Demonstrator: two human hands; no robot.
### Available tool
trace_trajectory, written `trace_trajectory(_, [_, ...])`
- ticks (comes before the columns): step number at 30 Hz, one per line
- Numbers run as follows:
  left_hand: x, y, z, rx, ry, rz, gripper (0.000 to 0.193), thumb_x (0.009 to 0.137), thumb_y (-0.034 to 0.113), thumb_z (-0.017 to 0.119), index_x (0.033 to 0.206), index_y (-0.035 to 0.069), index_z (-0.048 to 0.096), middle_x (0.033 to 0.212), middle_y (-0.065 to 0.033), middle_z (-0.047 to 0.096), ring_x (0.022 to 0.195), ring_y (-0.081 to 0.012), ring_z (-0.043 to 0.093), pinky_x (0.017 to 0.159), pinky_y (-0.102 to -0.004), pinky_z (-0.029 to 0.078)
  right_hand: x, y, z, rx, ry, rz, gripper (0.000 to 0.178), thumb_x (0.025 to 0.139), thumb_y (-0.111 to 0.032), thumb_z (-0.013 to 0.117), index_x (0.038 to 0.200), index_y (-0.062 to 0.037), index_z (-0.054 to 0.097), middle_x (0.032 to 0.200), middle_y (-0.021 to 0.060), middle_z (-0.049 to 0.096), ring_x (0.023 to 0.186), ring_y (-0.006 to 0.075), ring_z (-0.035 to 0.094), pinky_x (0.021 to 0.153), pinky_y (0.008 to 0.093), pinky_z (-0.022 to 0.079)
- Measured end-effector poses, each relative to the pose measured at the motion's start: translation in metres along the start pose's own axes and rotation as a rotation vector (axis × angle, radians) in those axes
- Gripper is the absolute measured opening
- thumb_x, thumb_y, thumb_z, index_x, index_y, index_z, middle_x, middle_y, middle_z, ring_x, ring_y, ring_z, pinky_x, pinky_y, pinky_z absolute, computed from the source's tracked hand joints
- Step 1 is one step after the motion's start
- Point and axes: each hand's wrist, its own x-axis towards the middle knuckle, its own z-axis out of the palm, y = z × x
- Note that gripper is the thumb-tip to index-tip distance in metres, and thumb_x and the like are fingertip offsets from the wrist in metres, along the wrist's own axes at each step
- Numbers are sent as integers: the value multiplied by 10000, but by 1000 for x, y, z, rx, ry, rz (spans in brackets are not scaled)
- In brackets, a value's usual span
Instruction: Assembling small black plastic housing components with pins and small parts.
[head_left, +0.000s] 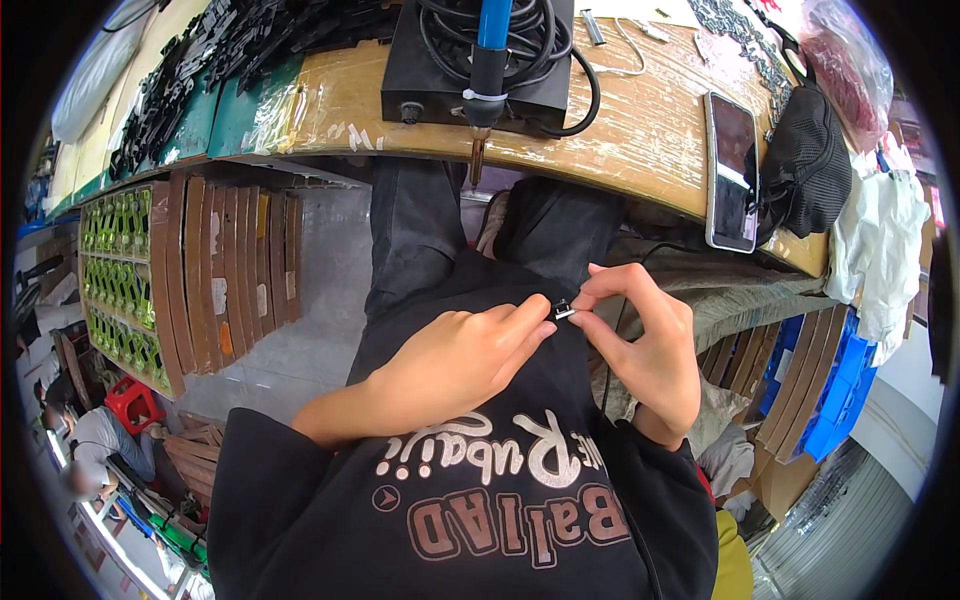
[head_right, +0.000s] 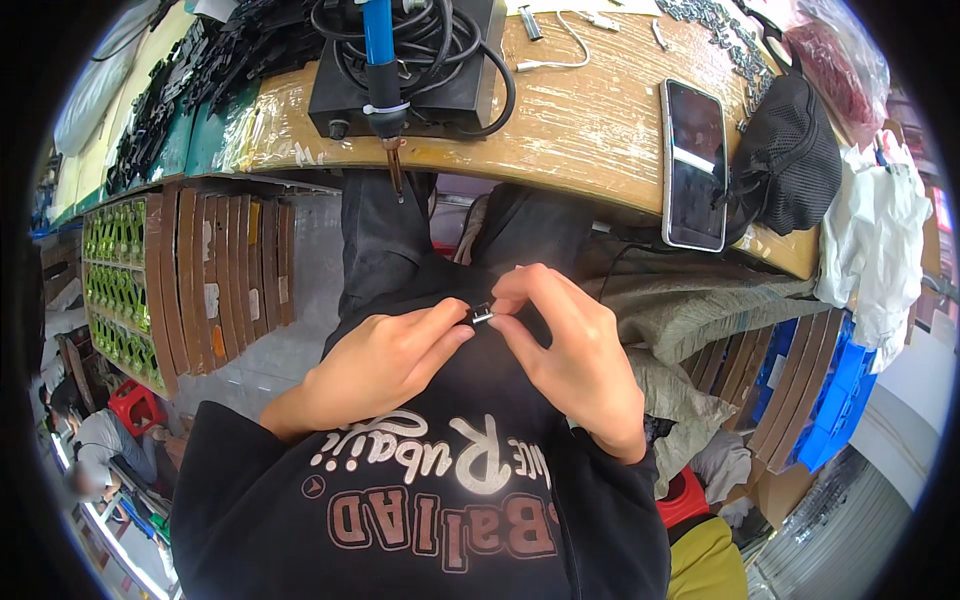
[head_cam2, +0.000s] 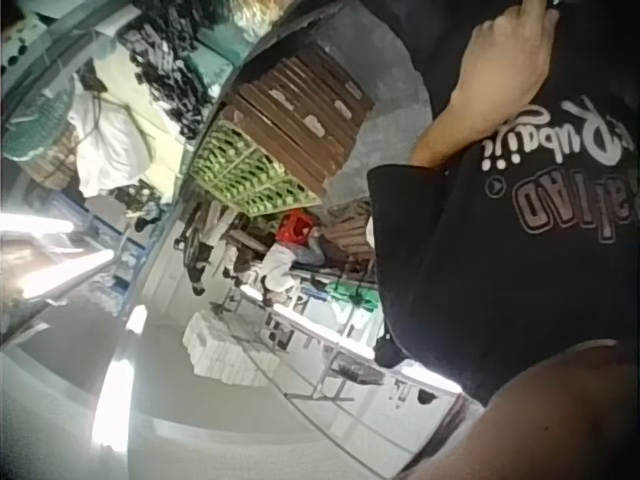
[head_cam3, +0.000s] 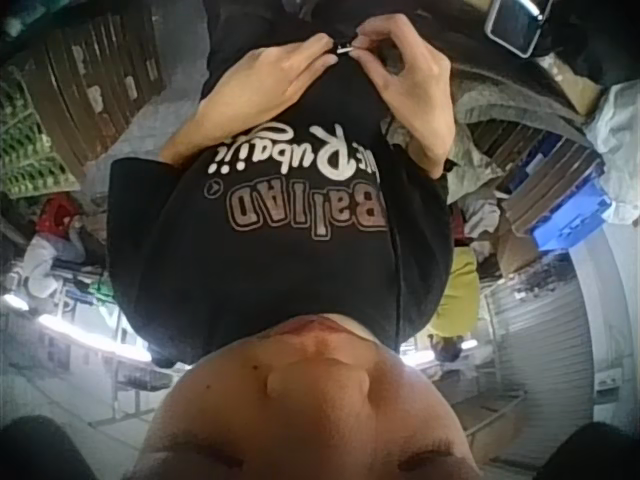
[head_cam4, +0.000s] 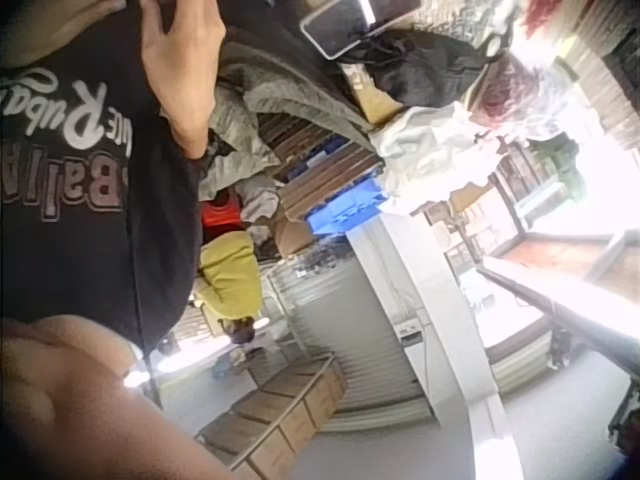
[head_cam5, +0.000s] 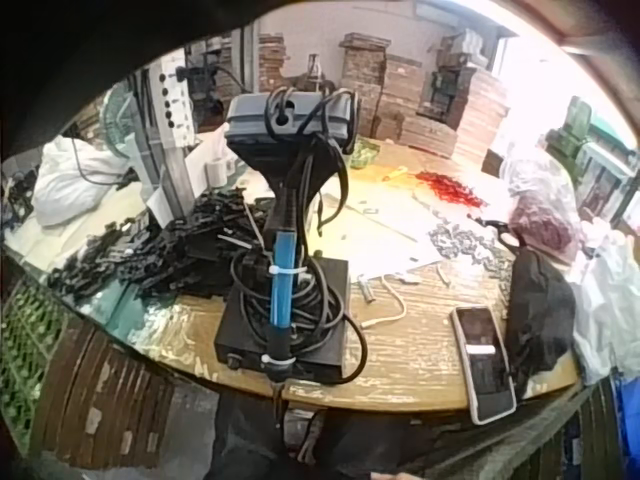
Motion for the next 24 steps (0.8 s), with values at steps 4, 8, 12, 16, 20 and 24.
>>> trace_trajectory(4, [1, -3, 3, 203, -23, 19, 159, 852, 174, 490, 886, 27, 440, 645, -160, 544, 565, -349, 544, 451, -403, 425, 2, -3, 1, -4, -96, 109, 247, 666, 58, 617, 861, -19, 486, 716, 88, 541, 669, 232, 567, 603, 301, 445])
trace_trajectory(8, [1, -5, 2, 236, -36, 15, 152, 852, 178, 486, 861, 35, 437, 606, -150, 524, 539, -342, 537, 438, -399, 423, 2, -2, 4, -4, -97, 113, 246, 672, 57, 605, 869, -22, 480, 723, 91, 543, 679, 234, 565, 612, 301, 448])
trace_trajectory(12, [2, -8, 4, 235, -34, 26, 150, 851, 171, 485, 860, 30, 436, 612, -150, 527, 548, -340, 540, 442, -397, 426, 1, -1, 9, -61, -59, 70, 225, 675, 62, 595, 858, -12, 487, 742, 98, 545, 712, 243, 558, 631, 306, 445])
trace_trajectory(16, [3, -9, 3, 129, 50, 63, 148, 864, 156, 460, 899, 15, 433, 644, -157, 535, 557, -317, 561, 465, -371, 446, 5, 3, 11, -43, 2, -98, 210, 687, 72, 578, 878, 1, 532, 779, 111, 559, 754, 260, 556, 656, 304, 444])
trace_trajectory(20, [3, -17, 9, -467, -80, -163, 273, 901, 187, 385, 1086, -12, 408, 824, -164, 567, 732, -262, 599, 612, -333, 485, -1, 12, 16, 57, 26, -40, 192, 693, 75, 573, 875, 13, 570, 812, 122, 576, 759, 259, 567, 654, 304, 447])
trace_trajectory(24, [8, -38, 20, -1163, -302, -259, 330, 911, 244, 372, 1133, 2, 402, 819, -102, 567, 786, -213, 573, 681, -305, 473, -2, 18, 11, 214, -5, 50, 154, 693, 87, 572, 834, 29, 595, 820, 124, 602, 731, 231, 592, 648, 295, 469])
